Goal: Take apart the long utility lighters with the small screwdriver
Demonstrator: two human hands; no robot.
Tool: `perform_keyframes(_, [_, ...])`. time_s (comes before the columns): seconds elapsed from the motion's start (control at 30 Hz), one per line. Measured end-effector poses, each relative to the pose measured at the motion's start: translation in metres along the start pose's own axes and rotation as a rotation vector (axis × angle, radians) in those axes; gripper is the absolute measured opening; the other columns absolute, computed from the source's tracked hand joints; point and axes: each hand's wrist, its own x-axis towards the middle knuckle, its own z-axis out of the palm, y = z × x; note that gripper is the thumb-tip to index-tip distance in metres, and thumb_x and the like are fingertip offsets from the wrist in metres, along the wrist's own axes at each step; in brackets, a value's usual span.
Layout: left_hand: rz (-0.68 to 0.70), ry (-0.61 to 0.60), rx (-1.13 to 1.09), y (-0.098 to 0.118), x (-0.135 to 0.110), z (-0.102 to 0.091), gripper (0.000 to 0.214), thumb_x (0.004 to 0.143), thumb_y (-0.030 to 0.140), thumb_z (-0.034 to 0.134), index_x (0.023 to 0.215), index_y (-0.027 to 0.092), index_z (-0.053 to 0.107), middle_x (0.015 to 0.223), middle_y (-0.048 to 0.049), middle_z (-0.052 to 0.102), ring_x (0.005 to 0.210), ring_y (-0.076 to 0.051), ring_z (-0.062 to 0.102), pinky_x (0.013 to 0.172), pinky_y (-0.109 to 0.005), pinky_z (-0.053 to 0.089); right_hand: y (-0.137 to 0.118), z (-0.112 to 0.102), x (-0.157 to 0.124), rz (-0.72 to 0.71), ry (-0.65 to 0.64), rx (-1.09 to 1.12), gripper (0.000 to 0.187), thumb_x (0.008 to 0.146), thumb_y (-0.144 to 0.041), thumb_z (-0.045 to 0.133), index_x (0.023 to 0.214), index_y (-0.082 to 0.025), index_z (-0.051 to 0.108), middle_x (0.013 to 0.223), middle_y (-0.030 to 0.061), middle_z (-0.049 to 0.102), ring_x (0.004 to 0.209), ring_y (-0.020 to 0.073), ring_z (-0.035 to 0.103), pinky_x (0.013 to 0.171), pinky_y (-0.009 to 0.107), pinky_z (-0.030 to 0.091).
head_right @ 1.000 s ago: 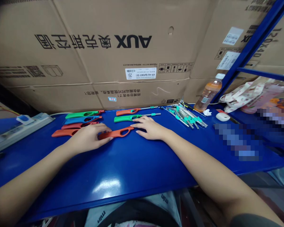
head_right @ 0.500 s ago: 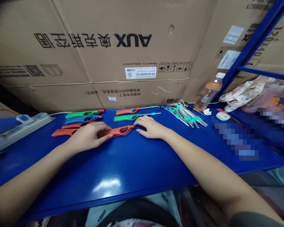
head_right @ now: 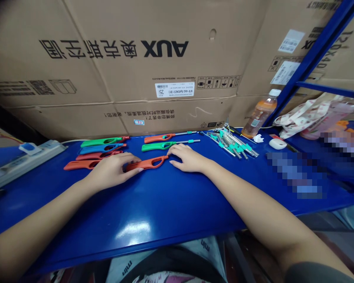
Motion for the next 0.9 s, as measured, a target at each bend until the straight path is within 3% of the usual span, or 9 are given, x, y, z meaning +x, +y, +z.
perform_keyframes(0.37, [-0.003,-0.029,-0.009,-0.002,0.001,0.002,0.031,0.089,0.049,0.060,0.103,0.024,0.071,0.104,-0.0030,0.074,0.092,-0.023,0.070,0.073,-0.030,0.050,-0.002,0.000,0.000,0.014,-0.004,-0.012,0.031,0.095,-0.029,0.058,0.124,-0.020,0.060,0.132,0.0125,0.062,0.127,0.0274,0.053,0.109,0.051,0.042])
perform_keyframes(0.53, [-0.058,-0.122,0.046,-0.007,0.004,-0.013,0.023,0.081,0.040,0.065,0.096,0.023,0.071,0.101,-0.0023,0.075,0.091,-0.024,0.069,0.069,-0.029,0.047,0.000,0.003,-0.001,0.113,0.023,-0.129,0.054,0.097,-0.036,0.054,0.147,-0.017,0.046,0.157,0.0149,0.042,0.146,0.0315,0.035,0.120,0.054,0.028])
perform_keyframes(0.67, [-0.137,-0.163,0.143,-0.032,0.001,-0.051,0.033,0.079,0.047,0.067,0.101,0.024,0.074,0.103,-0.0030,0.076,0.087,-0.024,0.069,0.069,-0.028,0.045,0.006,0.006,-0.002,0.248,-0.063,-0.154,0.065,0.100,-0.049,0.045,0.156,-0.018,0.034,0.164,0.0143,0.032,0.151,0.0348,0.026,0.122,0.061,0.019])
perform_keyframes(0.7, [-0.217,-0.156,0.156,-0.041,-0.002,-0.062,0.035,0.078,0.047,0.068,0.102,0.024,0.075,0.102,-0.0025,0.076,0.084,-0.024,0.068,0.067,-0.027,0.044,0.007,0.006,-0.002,0.265,-0.068,-0.151,0.067,0.099,-0.051,0.044,0.156,-0.017,0.034,0.163,0.0151,0.033,0.150,0.0356,0.027,0.121,0.061,0.019])
perform_keyframes(0.8, [-0.413,-0.150,0.155,-0.074,-0.015,-0.087,0.045,0.075,0.051,0.070,0.108,0.020,0.075,0.102,-0.0033,0.077,0.085,-0.022,0.066,0.070,-0.025,0.044,0.008,0.004,-0.001,0.256,-0.036,-0.151,0.064,0.097,-0.051,0.048,0.150,-0.016,0.042,0.157,0.0165,0.041,0.146,0.0349,0.034,0.120,0.057,0.025])
perform_keyframes(0.9, [-0.457,-0.218,0.120,-0.104,-0.027,-0.094,0.043,0.076,0.047,0.068,0.106,0.018,0.075,0.101,-0.0013,0.078,0.087,-0.020,0.066,0.076,-0.024,0.045,0.008,0.002,0.000,0.243,0.004,-0.152,0.052,0.095,-0.041,0.052,0.141,-0.015,0.049,0.144,0.0165,0.051,0.134,0.0327,0.044,0.115,0.051,0.034])
